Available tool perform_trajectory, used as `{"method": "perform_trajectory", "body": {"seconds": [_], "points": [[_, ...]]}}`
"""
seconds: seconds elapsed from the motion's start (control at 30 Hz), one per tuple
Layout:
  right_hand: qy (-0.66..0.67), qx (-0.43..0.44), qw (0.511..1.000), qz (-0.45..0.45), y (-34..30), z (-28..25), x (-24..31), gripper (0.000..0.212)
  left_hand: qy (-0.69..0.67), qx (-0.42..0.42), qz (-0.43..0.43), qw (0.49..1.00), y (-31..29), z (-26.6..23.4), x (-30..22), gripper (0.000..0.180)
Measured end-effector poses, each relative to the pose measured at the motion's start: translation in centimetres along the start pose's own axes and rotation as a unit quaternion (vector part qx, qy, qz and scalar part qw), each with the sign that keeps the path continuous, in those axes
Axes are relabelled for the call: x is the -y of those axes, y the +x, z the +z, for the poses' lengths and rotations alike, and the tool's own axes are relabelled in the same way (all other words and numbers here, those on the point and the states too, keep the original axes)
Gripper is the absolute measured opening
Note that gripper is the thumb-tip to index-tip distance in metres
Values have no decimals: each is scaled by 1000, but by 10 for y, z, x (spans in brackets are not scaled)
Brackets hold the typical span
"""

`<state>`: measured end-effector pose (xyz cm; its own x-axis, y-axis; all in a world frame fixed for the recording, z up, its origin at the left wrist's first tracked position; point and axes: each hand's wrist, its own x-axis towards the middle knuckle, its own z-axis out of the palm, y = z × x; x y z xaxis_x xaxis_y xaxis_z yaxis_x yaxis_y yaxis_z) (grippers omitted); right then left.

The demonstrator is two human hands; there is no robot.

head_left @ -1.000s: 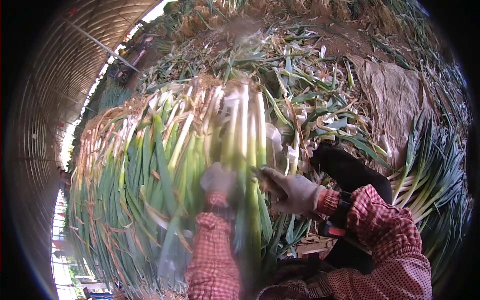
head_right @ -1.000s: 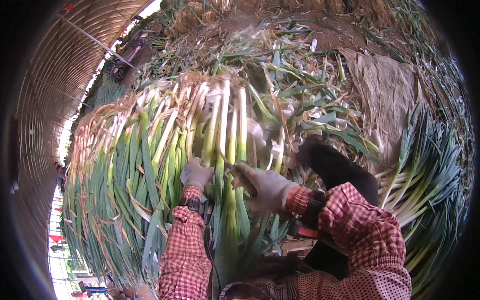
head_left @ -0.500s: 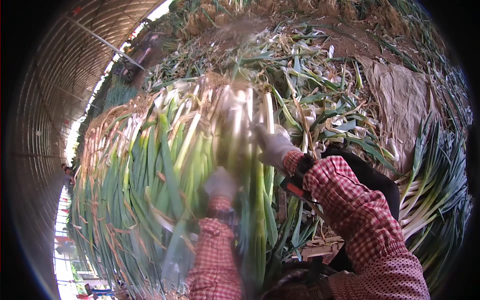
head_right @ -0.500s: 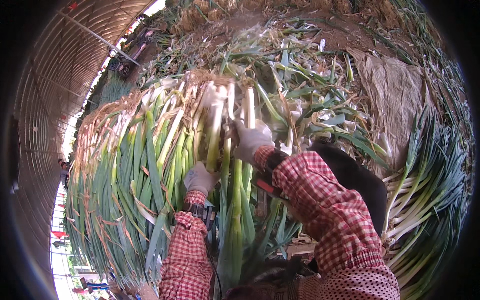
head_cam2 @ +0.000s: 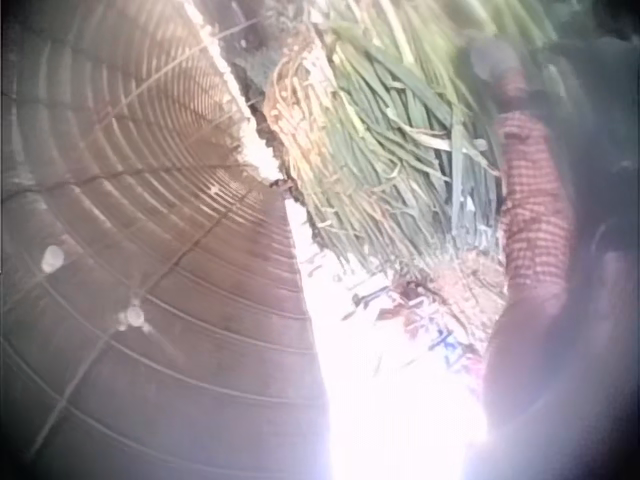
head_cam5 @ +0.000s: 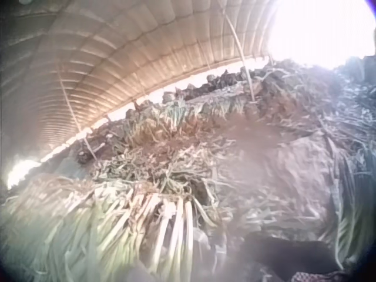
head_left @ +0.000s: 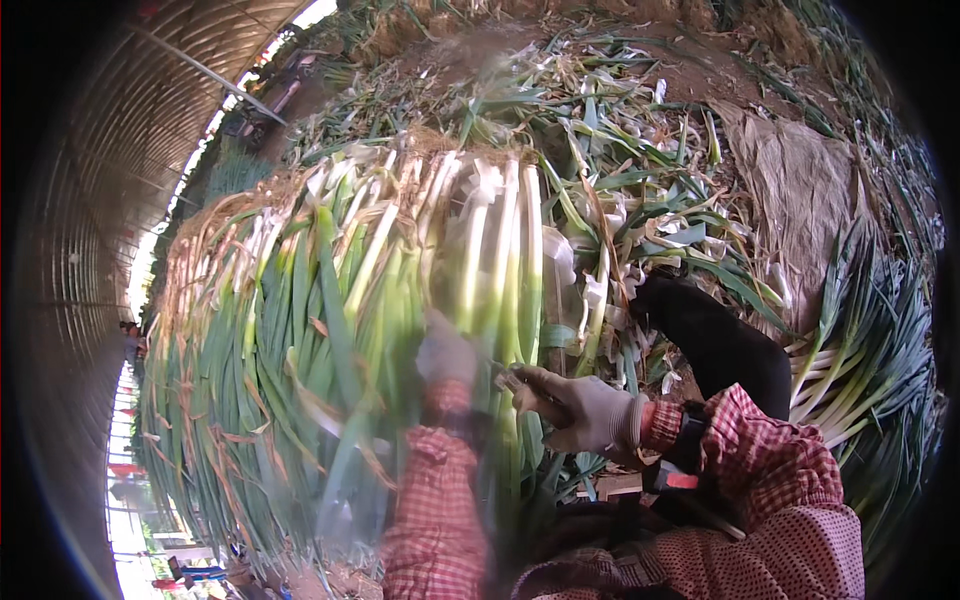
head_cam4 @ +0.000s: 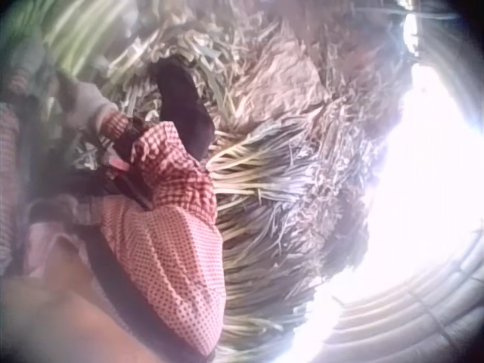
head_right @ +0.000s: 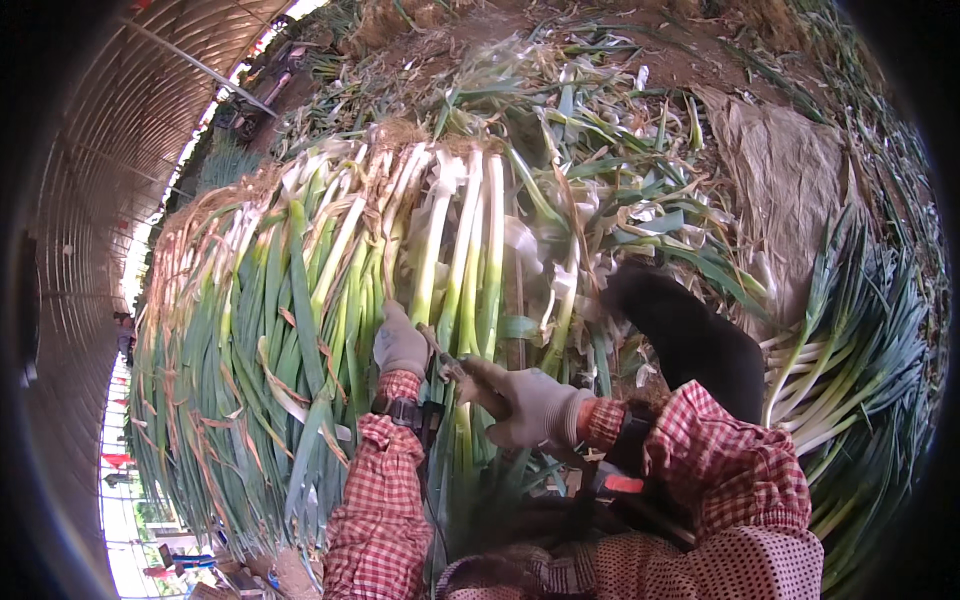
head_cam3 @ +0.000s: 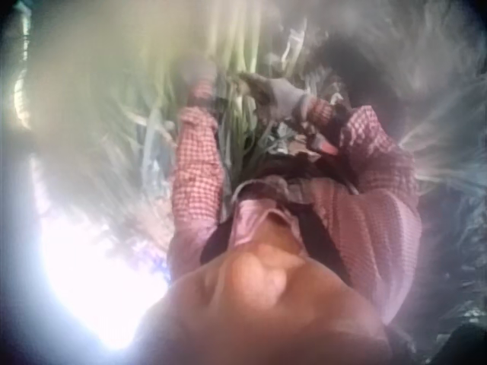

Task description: The person cleans and trims leeks from a pile using a handheld tool and by hand, strips off outer leaves, and gathers the trimmed leeks into bundles.

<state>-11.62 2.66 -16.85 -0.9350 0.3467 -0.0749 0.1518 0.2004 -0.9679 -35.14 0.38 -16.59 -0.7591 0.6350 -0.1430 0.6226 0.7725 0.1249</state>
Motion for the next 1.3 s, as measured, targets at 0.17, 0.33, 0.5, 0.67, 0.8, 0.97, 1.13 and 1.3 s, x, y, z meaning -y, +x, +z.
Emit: {"method": "perform_trajectory", "body": {"seconds": [0.17, 0.33, 0.5, 0.67, 0.8, 0.97, 1.13, 1.3], "points": [[-49, -60, 993, 86, 38, -28, 1, 96, 44, 1, 17, 999, -2, 1, -2, 51], [-91, -134, 977, 138, 113, -52, -23, 83, 45, 12, 29, 999, 14, 3, 15, 46], [-95, -216, 948, 213, 127, -99, -38, 73, -103, 158, 16, 982, 40, -14, 22, 53], [-46, -162, 986, -12, 59, -48, -38, 91, -289, 250, 32, 924, 71, -17, 58, 73], [3, -57, 995, 82, 16, -29, -8, 97, -322, 275, 66, 904, 84, 19, 99, 68], [-18, 63, 992, 105, -21, -11, 0, 99, -365, 193, 85, 907, 54, 56, 100, 41], [-8, 66, 993, 95, -20, 0, -12, 100, -145, -83, 146, 975, 37, 71, 88, 26], [-24, 63, 996, 64, -18, -1, -4, 100, -119, -117, 120, 978, 45, 42, 65, 25]]}}
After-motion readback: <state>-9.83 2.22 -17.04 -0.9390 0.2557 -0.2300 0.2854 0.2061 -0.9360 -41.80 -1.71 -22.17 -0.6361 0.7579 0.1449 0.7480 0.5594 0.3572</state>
